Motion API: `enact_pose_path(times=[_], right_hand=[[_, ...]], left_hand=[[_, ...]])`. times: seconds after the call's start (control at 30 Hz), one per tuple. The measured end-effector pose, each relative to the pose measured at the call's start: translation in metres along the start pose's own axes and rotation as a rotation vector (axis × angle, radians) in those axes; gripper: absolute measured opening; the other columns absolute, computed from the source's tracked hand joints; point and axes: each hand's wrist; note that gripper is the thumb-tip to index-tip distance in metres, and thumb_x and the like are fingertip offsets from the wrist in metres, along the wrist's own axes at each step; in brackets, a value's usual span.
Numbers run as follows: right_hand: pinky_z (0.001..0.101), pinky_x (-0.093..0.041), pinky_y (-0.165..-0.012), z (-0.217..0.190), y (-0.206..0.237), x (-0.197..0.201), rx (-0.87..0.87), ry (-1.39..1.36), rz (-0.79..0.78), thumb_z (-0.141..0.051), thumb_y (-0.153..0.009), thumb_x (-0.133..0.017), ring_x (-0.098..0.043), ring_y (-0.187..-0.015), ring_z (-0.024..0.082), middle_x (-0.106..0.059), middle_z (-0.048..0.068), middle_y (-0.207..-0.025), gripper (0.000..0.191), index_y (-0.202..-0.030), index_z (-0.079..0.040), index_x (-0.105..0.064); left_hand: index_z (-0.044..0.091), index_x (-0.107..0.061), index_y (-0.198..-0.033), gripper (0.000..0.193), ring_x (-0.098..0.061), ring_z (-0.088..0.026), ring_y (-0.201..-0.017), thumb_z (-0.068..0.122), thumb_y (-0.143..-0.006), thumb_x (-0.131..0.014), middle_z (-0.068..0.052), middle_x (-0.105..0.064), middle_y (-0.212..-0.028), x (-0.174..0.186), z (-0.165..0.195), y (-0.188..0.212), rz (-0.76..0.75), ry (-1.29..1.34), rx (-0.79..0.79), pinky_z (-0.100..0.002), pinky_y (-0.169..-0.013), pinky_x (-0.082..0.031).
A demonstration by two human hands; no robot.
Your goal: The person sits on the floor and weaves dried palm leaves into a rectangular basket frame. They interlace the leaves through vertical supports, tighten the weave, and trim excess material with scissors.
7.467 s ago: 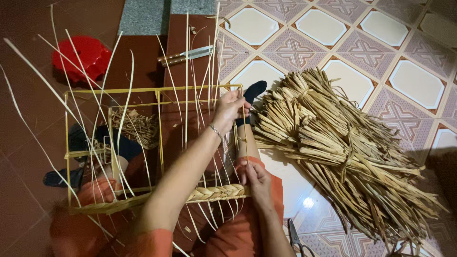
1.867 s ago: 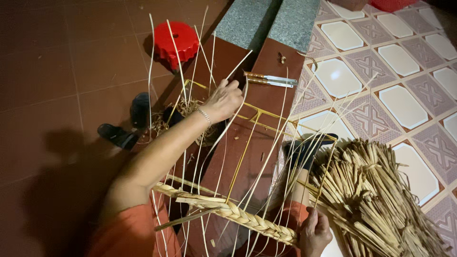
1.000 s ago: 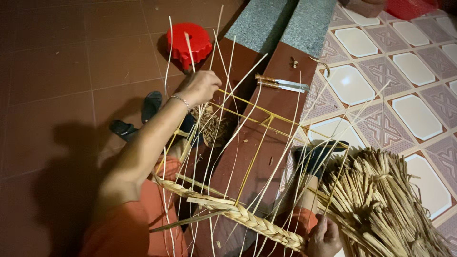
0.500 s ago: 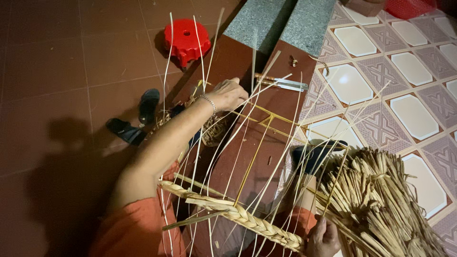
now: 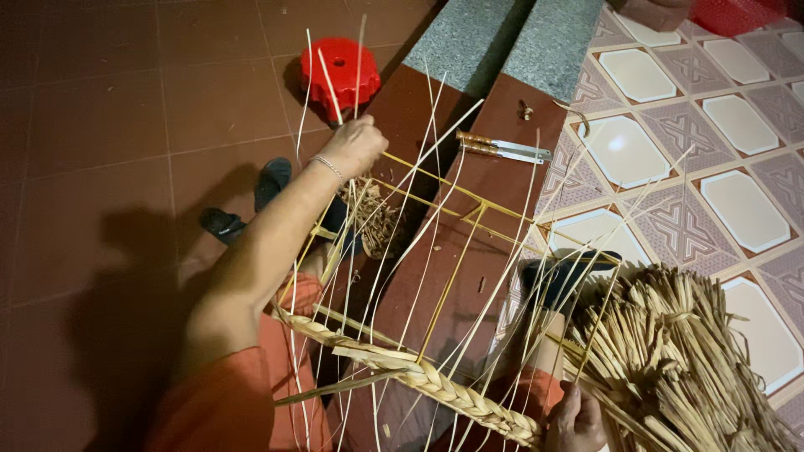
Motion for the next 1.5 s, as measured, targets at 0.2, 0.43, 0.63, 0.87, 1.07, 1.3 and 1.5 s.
enact_pose_path(times=[0.2, 0.43, 0.63, 0.87, 1.07, 1.3, 1.5], right_hand=[[0.0314, -0.046, -0.052, 0.003, 0.003, 0.001, -0.174, 0.105, 0.03, -0.024, -0.11, -0.056, -0.057, -0.055, 0.015, -0.06, 0.012, -0.062, 0.034, -0.118, 0.008, -0.064], [0.0323, -0.046, -0.053, 0.033, -0.009, 0.004, -0.123, 0.116, -0.048, -0.028, -0.109, -0.055, -0.056, -0.055, 0.014, -0.06, 0.012, -0.065, 0.04, -0.125, 0.008, -0.059], [0.03, -0.043, -0.053, 0.044, -0.012, 0.003, -0.072, 0.046, -0.027, -0.03, -0.111, -0.053, -0.051, -0.053, 0.012, -0.057, 0.009, -0.064, 0.04, -0.125, 0.007, -0.058], [0.0301, -0.042, -0.053, 0.028, -0.004, -0.001, -0.145, 0.135, 0.059, -0.03, -0.113, -0.053, -0.052, -0.052, 0.012, -0.056, 0.009, -0.061, 0.037, -0.122, 0.005, -0.063], [0.0229, -0.043, -0.055, 0.03, -0.016, 0.009, -0.128, -0.279, -0.142, -0.025, -0.108, -0.055, -0.054, -0.062, 0.006, -0.063, 0.003, -0.076, 0.032, -0.125, 0.002, -0.058], [0.0305, -0.045, -0.052, 0.033, -0.014, 0.011, 0.009, 0.121, -0.067, -0.027, -0.111, -0.051, -0.057, -0.06, 0.012, -0.059, 0.008, -0.069, 0.038, -0.121, 0.009, -0.059], [0.0347, -0.046, -0.054, 0.017, -0.005, 0.011, -0.103, 0.346, -0.024, -0.028, -0.115, -0.048, -0.055, -0.052, 0.019, -0.058, 0.012, -0.06, 0.038, -0.12, 0.006, -0.064]], left_hand=[[0.006, -0.074, -0.11, 0.026, -0.063, -0.026, -0.105, 0.0, -0.085, -0.069, -0.014, -0.071, -0.102, 0.006, -0.007, 0.016, 0.433, 0.486, -0.113, -0.041, -0.094, -0.055], [0.009, -0.07, -0.089, 0.011, -0.069, -0.011, -0.079, 0.003, -0.096, -0.065, -0.001, -0.072, -0.093, 0.004, -0.053, 0.059, 0.708, 1.023, 0.479, -0.03, -0.069, -0.062], [0.005, -0.07, -0.09, 0.029, -0.07, -0.018, -0.074, 0.024, -0.105, -0.054, -0.008, -0.072, -0.08, -0.032, -0.03, 0.06, -0.071, 1.379, 0.568, -0.032, -0.064, -0.059], [0.001, -0.074, -0.1, 0.019, -0.072, -0.015, -0.074, 0.014, -0.101, -0.059, -0.009, -0.074, -0.085, -0.045, -0.028, 0.04, 0.154, 1.925, 0.355, -0.032, -0.062, -0.06], [0.005, -0.07, -0.082, 0.019, -0.061, -0.016, -0.062, 0.008, -0.1, -0.063, -0.012, -0.067, -0.074, -0.052, -0.009, 0.04, 0.677, 0.612, 0.23, -0.033, -0.059, -0.049], [0.007, -0.074, -0.081, 0.022, -0.058, -0.01, -0.061, 0.019, -0.099, -0.069, -0.003, -0.07, -0.071, -0.063, -0.013, 0.094, 0.278, 1.144, 0.328, -0.029, -0.065, -0.051], [0.003, -0.072, -0.082, 0.024, -0.057, -0.01, -0.06, 0.024, -0.095, -0.074, -0.006, -0.066, -0.066, -0.069, -0.009, 0.12, 0.202, 0.951, 0.418, -0.032, -0.056, -0.047]])
Point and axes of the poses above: each hand's wrist, its own y-axis away from the middle knuckle, its own x-axis out of the back of the hand, z = x × y
